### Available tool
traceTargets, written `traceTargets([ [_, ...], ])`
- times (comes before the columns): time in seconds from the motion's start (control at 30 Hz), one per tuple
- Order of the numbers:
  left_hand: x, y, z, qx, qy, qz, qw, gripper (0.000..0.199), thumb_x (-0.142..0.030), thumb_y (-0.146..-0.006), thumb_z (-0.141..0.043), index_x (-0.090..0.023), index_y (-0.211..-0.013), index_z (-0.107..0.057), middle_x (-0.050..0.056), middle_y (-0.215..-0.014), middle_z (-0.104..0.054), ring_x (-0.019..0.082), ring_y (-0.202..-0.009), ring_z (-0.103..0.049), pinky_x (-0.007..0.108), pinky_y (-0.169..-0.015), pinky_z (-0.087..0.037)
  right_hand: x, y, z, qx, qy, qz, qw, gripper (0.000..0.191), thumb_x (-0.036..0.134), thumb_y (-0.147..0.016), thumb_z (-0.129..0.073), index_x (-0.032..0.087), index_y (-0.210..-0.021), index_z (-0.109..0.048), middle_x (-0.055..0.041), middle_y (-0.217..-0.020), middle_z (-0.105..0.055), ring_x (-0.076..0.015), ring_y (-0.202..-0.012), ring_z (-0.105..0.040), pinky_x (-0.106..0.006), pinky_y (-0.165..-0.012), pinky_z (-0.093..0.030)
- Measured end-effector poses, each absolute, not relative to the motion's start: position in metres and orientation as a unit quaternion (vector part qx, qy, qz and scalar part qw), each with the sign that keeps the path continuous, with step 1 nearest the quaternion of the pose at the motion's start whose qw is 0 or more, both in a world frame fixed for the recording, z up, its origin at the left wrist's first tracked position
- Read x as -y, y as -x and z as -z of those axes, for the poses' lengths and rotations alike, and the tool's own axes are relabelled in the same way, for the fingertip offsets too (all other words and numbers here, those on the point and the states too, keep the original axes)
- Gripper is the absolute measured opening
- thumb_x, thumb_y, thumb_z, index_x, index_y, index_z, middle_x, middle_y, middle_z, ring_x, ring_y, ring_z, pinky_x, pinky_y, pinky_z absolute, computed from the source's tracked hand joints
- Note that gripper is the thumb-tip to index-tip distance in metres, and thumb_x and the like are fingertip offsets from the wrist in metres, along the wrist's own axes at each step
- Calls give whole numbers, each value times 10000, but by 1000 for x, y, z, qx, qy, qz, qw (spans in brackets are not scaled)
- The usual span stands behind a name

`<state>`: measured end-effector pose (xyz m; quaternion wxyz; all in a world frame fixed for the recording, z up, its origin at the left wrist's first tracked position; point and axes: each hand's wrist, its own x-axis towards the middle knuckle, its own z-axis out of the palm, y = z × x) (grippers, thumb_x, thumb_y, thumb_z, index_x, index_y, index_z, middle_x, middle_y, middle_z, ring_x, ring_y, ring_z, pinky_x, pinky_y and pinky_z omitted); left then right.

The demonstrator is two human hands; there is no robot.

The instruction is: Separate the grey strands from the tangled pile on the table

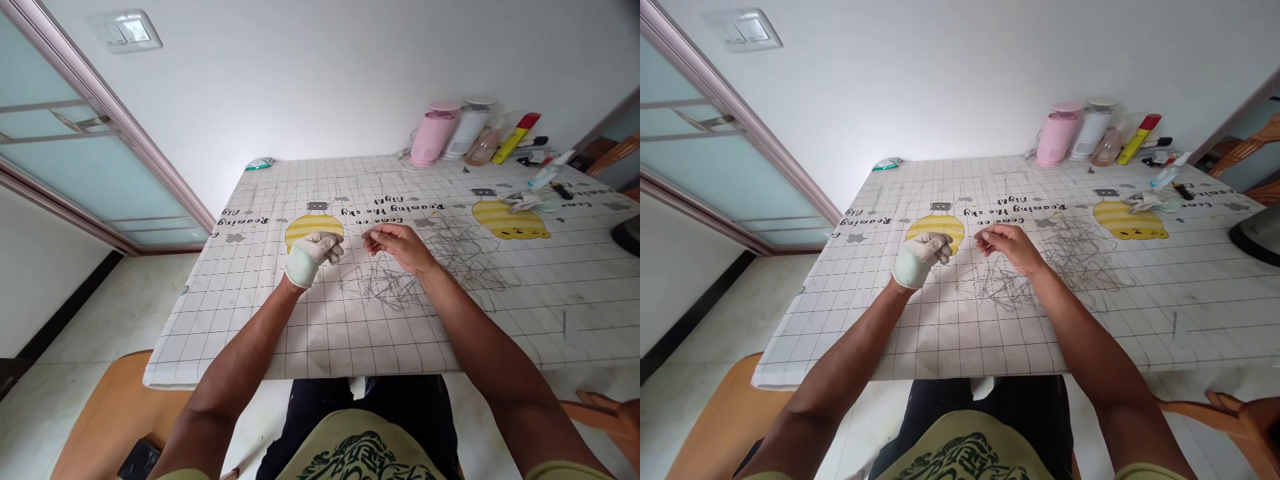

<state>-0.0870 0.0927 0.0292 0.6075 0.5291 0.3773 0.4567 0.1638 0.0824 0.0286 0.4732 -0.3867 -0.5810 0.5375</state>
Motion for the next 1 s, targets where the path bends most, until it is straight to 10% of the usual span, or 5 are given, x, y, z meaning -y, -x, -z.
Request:
traceTargets([
  [0.43, -74, 72, -10, -283, -485, -350, 750, 493, -581, -773, -859, -139, -917, -693, 33, -672, -664, 141, -553, -586, 291, -568, -438, -70, -132, -23, 577, 311, -588, 474, 303, 520, -875, -837, 309, -1090, -857, -60, -1270, -761, -255, -1237, -670, -408, -1052, -546],
  [0.73, -75, 65, -5, -289, -471, -345, 759, 506, -564, -755, -878, -133, -924, -675, 85, -759, -726, 166, -621, -661, 310, -635, -517, -62, -123, -25, 597, 331, -526, 506, 235, 542, -877, -818, 323, -951, -858, -41, -1115, -793, -266, -1121, -721, -430, -1010, -568],
  [1.0, -69, 77, -38, -451, -550, -428, 558, 317, -385, -1038, -534, -156, -1043, -754, 116, -982, -819, 218, -896, -784, 353, -873, -618, -50, -129, -43, 680, 464, -312, 475, 218, 491, -967, -703, 291, -905, -766, -33, -900, -790, -252, -917, -746, -417, -892, -583],
])
